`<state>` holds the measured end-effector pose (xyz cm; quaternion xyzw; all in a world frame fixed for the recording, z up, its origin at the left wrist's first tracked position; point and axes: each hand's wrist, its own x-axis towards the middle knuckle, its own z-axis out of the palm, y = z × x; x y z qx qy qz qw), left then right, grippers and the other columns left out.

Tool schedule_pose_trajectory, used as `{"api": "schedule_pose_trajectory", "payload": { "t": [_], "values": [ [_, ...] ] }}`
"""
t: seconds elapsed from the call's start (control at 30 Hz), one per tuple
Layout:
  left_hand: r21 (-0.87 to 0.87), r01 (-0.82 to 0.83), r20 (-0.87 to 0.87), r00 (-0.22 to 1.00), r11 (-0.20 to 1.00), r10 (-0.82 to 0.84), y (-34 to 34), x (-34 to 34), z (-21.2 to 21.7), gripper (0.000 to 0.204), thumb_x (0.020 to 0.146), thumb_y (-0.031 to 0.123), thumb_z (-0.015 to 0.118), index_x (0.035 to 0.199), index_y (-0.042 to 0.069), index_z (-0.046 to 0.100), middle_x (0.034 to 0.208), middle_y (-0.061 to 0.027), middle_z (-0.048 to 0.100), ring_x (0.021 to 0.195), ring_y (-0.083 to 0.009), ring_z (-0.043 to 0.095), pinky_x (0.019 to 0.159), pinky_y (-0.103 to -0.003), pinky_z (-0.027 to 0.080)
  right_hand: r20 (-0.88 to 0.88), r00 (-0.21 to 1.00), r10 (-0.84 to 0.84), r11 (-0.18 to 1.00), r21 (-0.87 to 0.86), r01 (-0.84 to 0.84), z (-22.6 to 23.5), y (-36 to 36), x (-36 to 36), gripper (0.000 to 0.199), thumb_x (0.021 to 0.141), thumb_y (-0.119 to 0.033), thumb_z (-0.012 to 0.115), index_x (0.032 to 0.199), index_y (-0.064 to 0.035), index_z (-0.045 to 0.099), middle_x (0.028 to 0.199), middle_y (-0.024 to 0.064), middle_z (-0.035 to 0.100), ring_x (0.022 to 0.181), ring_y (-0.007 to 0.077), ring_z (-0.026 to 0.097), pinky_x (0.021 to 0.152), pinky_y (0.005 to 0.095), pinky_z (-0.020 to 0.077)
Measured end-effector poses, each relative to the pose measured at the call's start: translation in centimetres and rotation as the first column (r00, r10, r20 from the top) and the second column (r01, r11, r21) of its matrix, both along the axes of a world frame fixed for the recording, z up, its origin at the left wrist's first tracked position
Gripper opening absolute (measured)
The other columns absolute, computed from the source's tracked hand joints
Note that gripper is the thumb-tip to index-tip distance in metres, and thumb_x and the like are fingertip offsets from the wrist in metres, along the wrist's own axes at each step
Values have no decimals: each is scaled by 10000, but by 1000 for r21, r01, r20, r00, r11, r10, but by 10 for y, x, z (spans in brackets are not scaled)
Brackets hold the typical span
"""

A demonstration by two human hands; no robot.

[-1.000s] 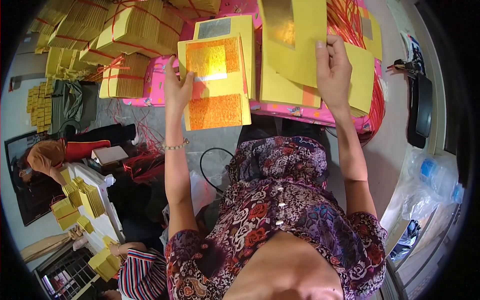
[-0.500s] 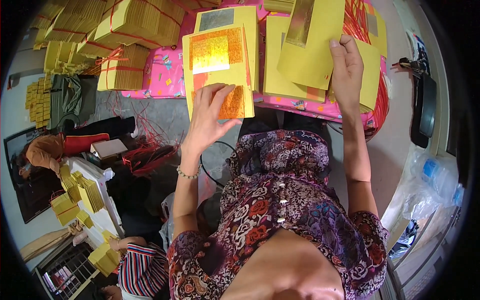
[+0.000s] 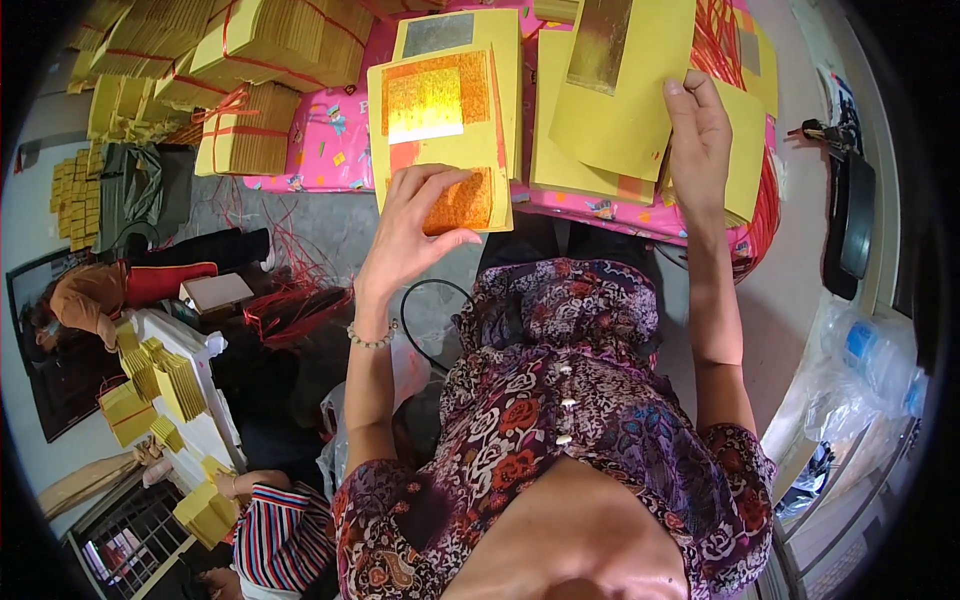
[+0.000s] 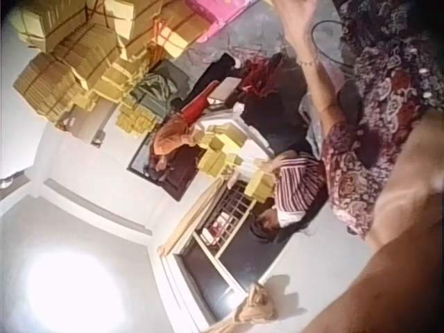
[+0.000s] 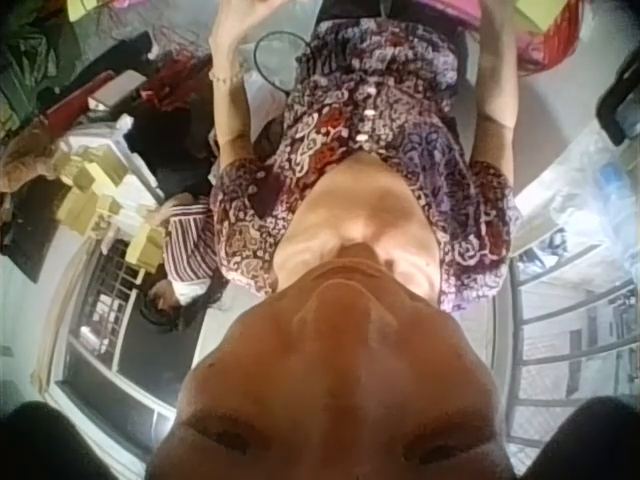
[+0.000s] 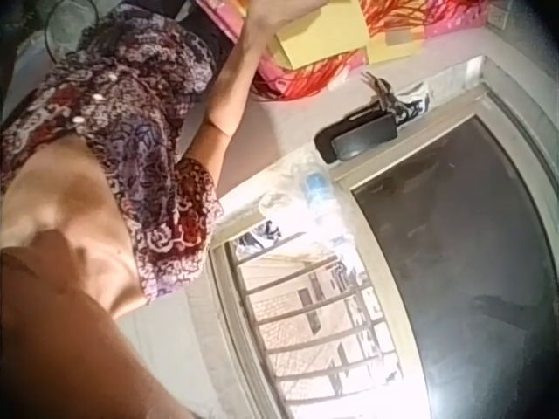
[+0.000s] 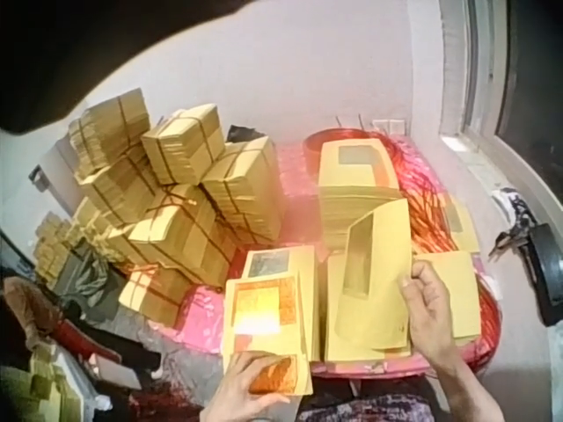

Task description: Folding and stacking sheets of yellow ceremonial joss paper.

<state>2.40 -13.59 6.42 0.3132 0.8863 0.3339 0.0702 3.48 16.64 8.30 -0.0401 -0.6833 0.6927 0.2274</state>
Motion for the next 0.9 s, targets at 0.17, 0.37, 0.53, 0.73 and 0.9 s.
{"api": "schedule_pose_trajectory", "payload": {
  "t": [0.17, 0.37, 0.53, 0.73, 0.9],
  "values": [
    [207, -174, 245, 962, 963, 122, -14, 2, -16, 253, 850, 115, 652, 1077, 18, 598, 961, -59, 599, 865, -156, 555, 792, -265, 441, -6, 1000, 7, 999, -38, -7, 6, 1, 0, 127, 976, -145, 477, 948, -33, 529, 789, -44, 571, 706, -17, 461, 608, 156, 373],
    [656, -585, 460, 811, 477, 362, -12, 2, -21, 164, 968, 134, 509, 1037, 10, 591, 939, 21, 608, 819, -51, 544, 705, -199, 448, 29, 993, 111, 933, -348, -94, 38, -24, -2, 146, 973, -188, 477, 973, -60, 548, 763, -74, 532, 650, -29, 438, 548, 136, 326],
    [709, -704, 677, 693, 32, 248, -27, -10, 4, 234, 973, 189, 506, 1144, 31, 530, 1057, -37, 620, 927, -120, 619, 804, -267, 521, -56, 968, 243, 823, -517, -236, 55, -60, -3, 177, 981, -145, 445, 1062, -15, 534, 1073, 40, 607, 997, 76, 574, 886, 238, 449],
    [747, -663, 655, 717, -58, 236, -48, -14, 0, 293, 994, 198, 436, 1236, 37, 466, 1193, -63, 572, 1065, -148, 584, 888, -331, 517, 110, 957, 268, 864, -466, -188, -5, -89, -6, 159, 966, -171, 479, 942, -34, 555, 843, -27, 553, 778, 40, 492, 703, 211, 411],
    [758, -643, 647, 720, -110, 251, -49, -13, 3, 275, 995, 191, 434, 1220, 39, 470, 1205, -59, 560, 1093, -153, 568, 905, -341, 509, 281, 896, 345, 904, -357, -236, -66, -85, -6, 157, 974, -152, 460, 1006, -22, 542, 932, 19, 609, 864, 58, 563, 764, 217, 447]
  ]
}}
